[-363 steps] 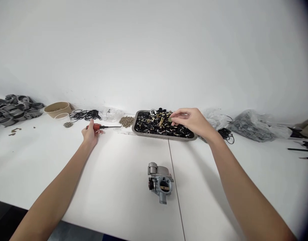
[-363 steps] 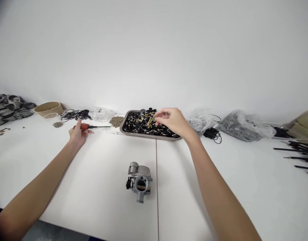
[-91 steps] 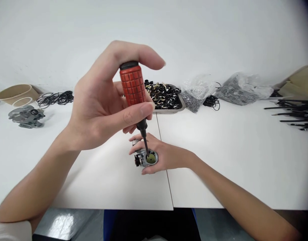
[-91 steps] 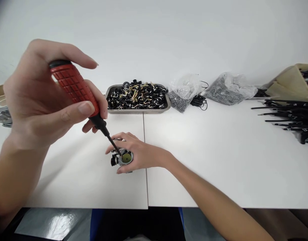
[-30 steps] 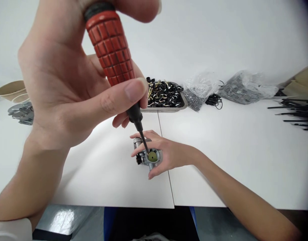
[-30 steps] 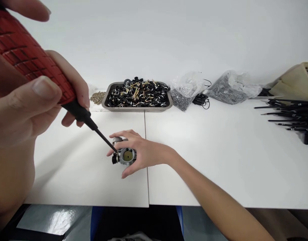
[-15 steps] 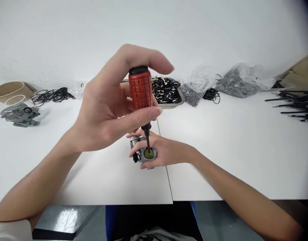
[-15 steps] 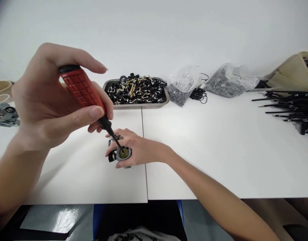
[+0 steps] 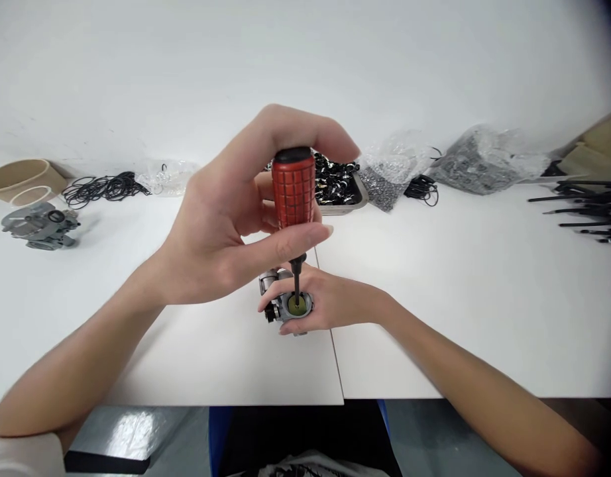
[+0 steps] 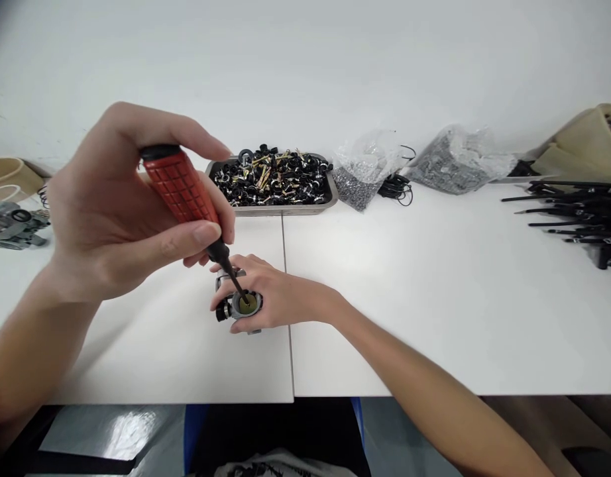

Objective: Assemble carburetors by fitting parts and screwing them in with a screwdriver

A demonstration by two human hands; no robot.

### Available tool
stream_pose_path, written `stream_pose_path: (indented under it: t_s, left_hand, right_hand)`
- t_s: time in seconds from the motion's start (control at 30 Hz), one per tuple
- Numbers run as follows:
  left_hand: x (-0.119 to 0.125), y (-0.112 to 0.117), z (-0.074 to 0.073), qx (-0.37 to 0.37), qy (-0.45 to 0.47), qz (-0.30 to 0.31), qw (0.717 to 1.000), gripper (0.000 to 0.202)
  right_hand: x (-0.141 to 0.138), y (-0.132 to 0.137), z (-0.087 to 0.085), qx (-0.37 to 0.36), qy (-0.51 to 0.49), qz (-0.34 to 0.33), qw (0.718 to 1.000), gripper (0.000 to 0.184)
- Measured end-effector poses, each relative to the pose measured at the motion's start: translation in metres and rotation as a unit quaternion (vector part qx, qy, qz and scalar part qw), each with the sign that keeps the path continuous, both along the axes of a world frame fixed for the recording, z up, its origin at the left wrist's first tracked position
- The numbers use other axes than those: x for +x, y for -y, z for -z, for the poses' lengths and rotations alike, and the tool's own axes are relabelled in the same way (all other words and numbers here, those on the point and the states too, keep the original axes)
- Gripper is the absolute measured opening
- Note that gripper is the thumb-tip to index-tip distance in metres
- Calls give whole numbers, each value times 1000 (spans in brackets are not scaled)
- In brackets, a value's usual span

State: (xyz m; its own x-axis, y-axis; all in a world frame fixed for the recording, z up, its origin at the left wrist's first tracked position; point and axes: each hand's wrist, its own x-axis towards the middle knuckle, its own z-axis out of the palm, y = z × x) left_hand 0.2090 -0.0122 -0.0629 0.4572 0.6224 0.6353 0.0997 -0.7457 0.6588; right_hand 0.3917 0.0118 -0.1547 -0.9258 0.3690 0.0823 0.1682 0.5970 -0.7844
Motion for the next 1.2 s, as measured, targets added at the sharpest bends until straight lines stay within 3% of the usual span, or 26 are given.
stream_pose_path:
  t_s: [0.3, 0.63, 0.77, 1.07, 1.2]
  left_hand:
    - [7, 9, -3, 84, 5, 14, 996, 45]
    - [8, 17, -4, 106, -17, 3, 994, 60]
    - [9, 18, -5, 124, -43, 28, 991, 66]
    - [5, 13, -8, 113, -56, 17, 992, 42]
    - [4, 14, -11, 91, -7, -22, 996, 46]
  right_hand:
    - [0, 0, -2, -15, -12, 1, 1000, 33]
    - [0, 1, -1, -14, -27, 11, 999, 32]
    - [1, -1, 0, -20, -6, 5, 1000, 34]
    - [0, 1, -3, 3, -17, 13, 1000, 30]
    - [0, 0, -3, -10, 3, -4, 1000, 30]
